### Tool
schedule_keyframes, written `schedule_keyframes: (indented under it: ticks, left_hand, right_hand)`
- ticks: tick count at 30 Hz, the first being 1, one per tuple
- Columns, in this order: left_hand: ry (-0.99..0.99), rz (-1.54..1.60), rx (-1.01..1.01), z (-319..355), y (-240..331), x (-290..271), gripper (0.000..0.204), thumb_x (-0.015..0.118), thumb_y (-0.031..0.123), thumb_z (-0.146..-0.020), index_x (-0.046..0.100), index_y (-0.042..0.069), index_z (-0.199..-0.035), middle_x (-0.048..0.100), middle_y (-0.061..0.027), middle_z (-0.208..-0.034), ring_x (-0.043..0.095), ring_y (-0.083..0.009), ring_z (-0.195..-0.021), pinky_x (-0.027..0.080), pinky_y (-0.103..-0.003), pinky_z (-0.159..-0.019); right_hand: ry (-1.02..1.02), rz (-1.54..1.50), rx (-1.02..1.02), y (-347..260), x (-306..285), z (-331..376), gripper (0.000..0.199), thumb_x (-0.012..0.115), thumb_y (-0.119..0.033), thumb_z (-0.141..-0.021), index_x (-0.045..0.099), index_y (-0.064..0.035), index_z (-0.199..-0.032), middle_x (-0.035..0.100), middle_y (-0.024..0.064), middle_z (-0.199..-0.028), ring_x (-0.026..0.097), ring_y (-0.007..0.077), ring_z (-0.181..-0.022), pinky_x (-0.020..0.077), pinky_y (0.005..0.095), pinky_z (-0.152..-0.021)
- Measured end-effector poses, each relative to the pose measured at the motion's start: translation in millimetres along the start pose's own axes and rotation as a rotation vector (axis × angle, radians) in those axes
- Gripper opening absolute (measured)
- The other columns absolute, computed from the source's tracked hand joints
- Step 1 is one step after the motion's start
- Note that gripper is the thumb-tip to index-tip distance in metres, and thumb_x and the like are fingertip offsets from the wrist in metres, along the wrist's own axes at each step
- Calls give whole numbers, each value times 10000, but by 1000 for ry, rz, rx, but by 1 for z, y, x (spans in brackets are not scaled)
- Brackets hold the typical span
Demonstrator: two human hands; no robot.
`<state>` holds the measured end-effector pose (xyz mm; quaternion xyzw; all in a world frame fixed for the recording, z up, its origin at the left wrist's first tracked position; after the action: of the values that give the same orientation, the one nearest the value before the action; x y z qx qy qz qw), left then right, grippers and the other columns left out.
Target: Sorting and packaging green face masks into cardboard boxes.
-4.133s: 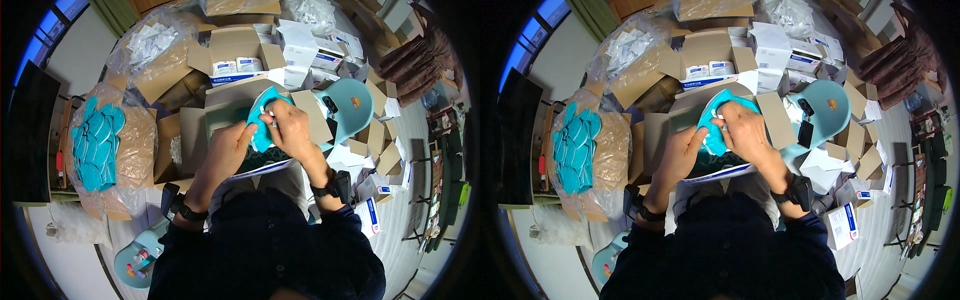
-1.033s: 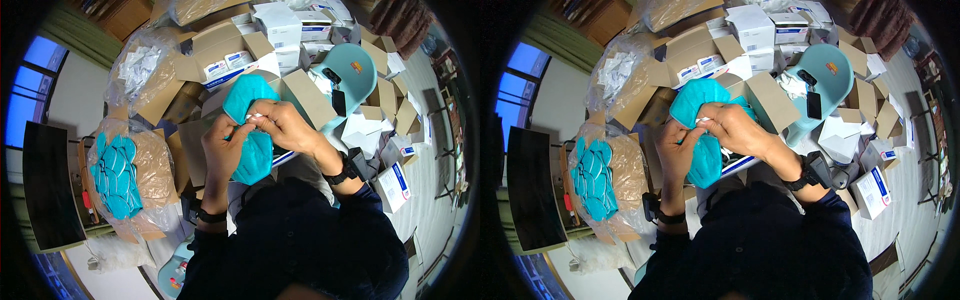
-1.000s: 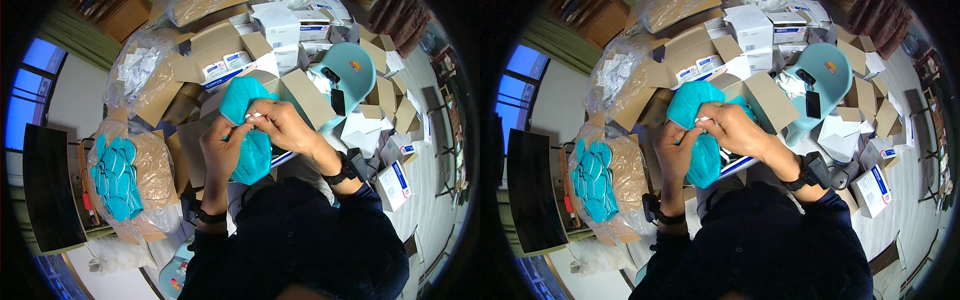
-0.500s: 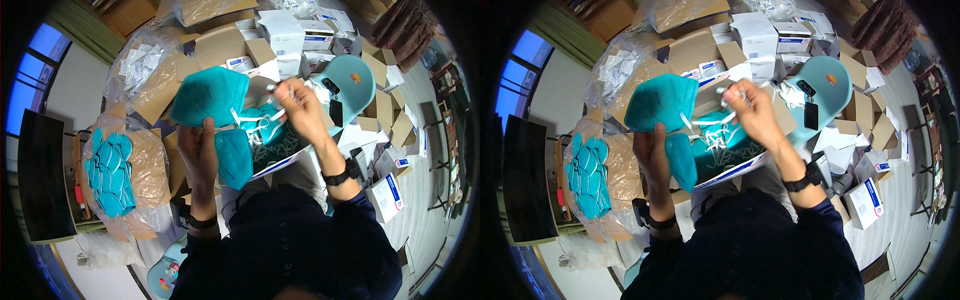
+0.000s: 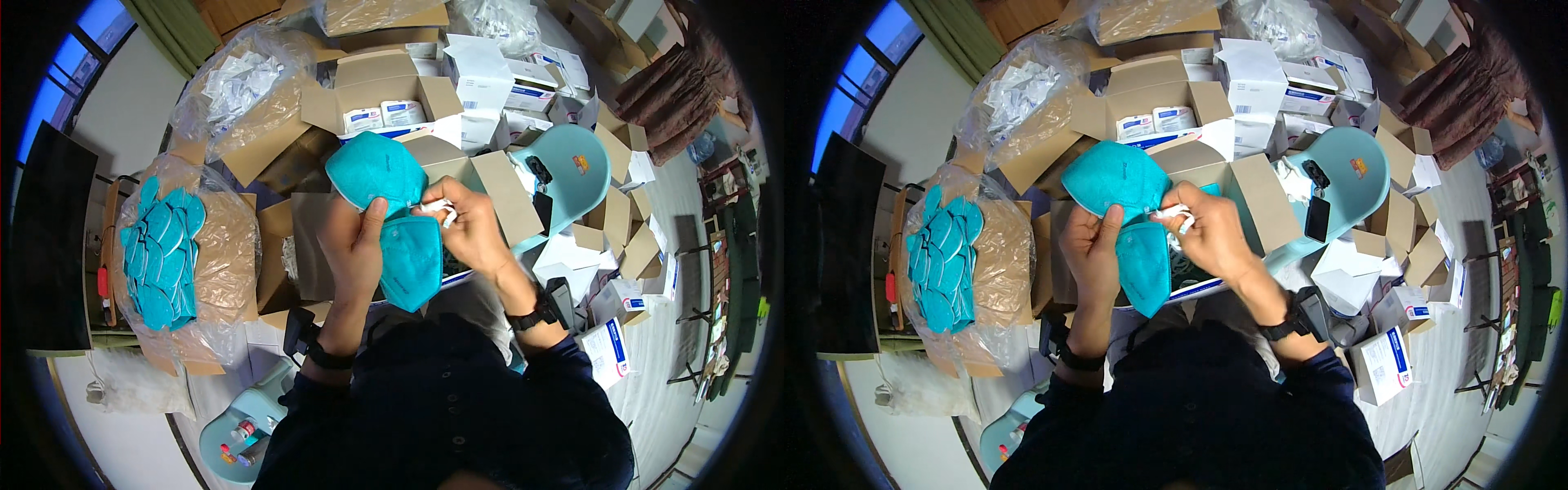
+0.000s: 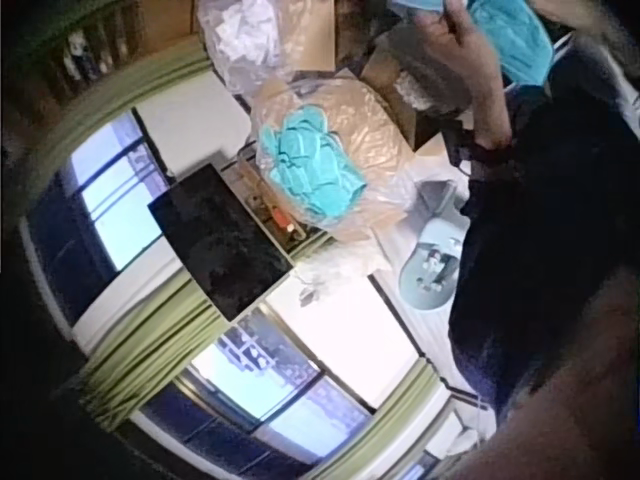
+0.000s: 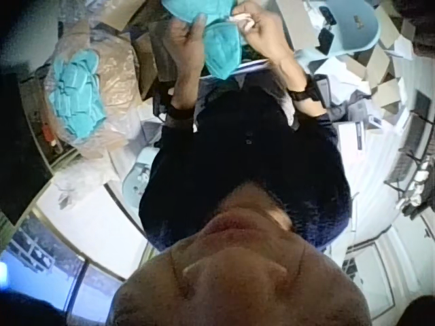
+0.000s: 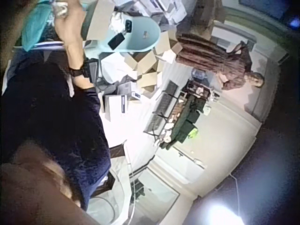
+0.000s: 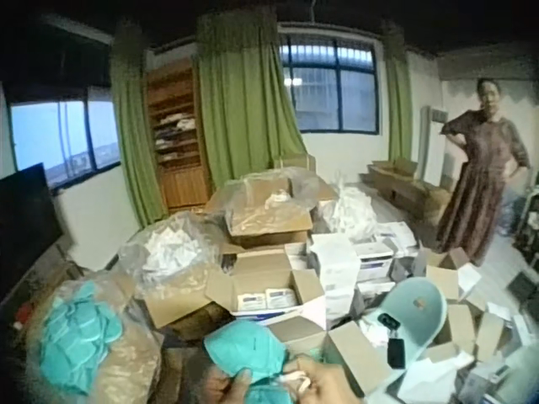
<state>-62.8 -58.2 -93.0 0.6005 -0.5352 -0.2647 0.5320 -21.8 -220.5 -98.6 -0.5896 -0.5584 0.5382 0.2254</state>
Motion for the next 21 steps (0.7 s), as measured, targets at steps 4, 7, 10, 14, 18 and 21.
schedule_keyframes:
  ticks: [4,7,10,14,18,21]
  left_hand:
    - [1,73,-49,6,7,4,216,610,28,-912,605,-30,-1120,677,-74,-1014,618,-97,-886,488,-240,-787]
    - [-4,119,-75,5,9,9,216,612,24,-908,609,-19,-1120,676,-66,-1008,617,-93,-877,489,-242,-785]
    - [-32,121,-114,7,10,9,220,613,29,-909,609,-10,-1125,675,-56,-1003,613,-84,-868,487,-242,-781]
    - [32,140,-108,9,14,11,221,614,34,-909,608,-9,-1125,674,-47,-1000,608,-76,-861,486,-237,-767]
    - [8,179,-105,10,20,18,220,619,31,-902,607,-14,-1117,673,-48,-1003,610,-79,-872,486,-237,-773]
    - [73,15,-37,14,20,8,201,605,60,-916,611,-8,-1104,665,-44,-990,607,-78,-861,485,-238,-765]
  right_hand:
    - [157,-216,16,-5,-28,-12,98,696,-18,-831,604,-14,-794,630,-1,-726,538,60,-683,428,229,-594]
    - [204,-196,-13,-3,-28,-10,103,699,-5,-826,601,-11,-794,620,-4,-718,524,53,-670,413,214,-589]
    - [250,-124,-93,-5,-33,-11,101,699,-1,-823,602,-12,-797,626,-1,-710,534,47,-660,410,205,-578]
    - [280,-80,-107,-11,-38,-7,87,676,32,-822,604,-11,-805,672,37,-755,604,70,-708,449,206,-605]
    - [332,-154,-114,-7,-42,-1,65,677,10,-825,615,-8,-813,645,21,-722,552,65,-645,432,200,-600]
    - [445,-124,-108,4,-70,4,54,671,-2,-828,626,-14,-856,642,20,-755,549,64,-677,436,210,-632]
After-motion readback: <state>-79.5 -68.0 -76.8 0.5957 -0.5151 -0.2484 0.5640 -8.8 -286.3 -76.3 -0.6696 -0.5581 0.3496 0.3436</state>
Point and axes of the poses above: each hand's wrist, its own z-axis away from the middle knuckle, its own x-axis out of the palm, y = z × x, the point moved 3 cm from there along -z, towards the middle knuckle
